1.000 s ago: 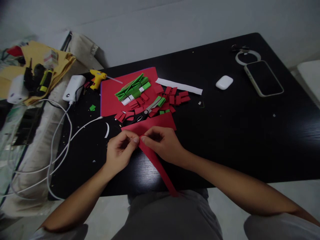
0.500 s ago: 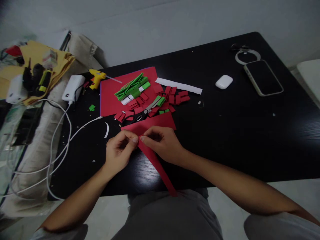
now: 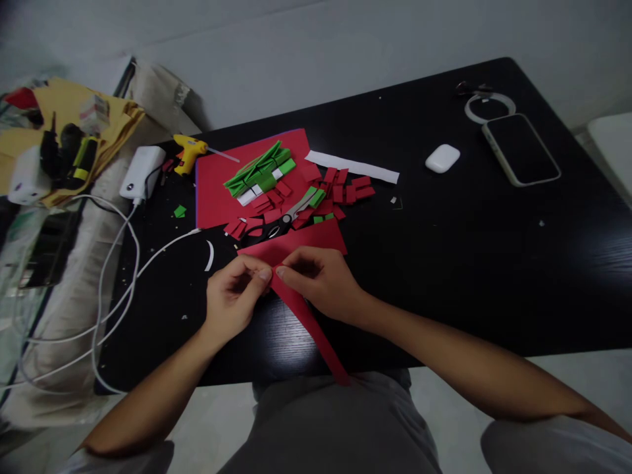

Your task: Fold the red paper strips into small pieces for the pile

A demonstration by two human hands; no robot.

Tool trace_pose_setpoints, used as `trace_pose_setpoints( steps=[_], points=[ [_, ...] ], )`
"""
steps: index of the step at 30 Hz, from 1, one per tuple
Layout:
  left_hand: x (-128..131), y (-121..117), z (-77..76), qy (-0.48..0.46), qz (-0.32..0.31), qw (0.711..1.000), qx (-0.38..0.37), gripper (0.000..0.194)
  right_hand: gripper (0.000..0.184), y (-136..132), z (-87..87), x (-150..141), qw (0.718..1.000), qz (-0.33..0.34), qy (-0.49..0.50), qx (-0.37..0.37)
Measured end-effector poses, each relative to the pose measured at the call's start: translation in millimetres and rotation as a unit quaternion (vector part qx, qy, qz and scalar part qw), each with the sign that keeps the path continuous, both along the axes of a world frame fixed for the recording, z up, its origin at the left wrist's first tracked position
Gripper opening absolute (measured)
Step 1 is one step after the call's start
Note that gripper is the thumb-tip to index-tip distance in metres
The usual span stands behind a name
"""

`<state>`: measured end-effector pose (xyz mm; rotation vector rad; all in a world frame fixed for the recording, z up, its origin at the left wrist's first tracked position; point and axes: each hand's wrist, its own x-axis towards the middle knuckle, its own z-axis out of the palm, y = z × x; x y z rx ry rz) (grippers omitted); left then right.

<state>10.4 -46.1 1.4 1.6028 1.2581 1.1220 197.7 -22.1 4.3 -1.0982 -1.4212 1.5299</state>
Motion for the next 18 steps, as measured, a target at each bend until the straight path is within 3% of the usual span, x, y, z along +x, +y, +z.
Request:
trace_pose_setpoints(
  steps=[18],
  points=[
    [1.3,1.9,3.4,0.016,0.013,1.000,0.019,0.012,0.015,0.0,-1.4,-0.2,1.000,-0.005,-0.014,0.011]
  ],
)
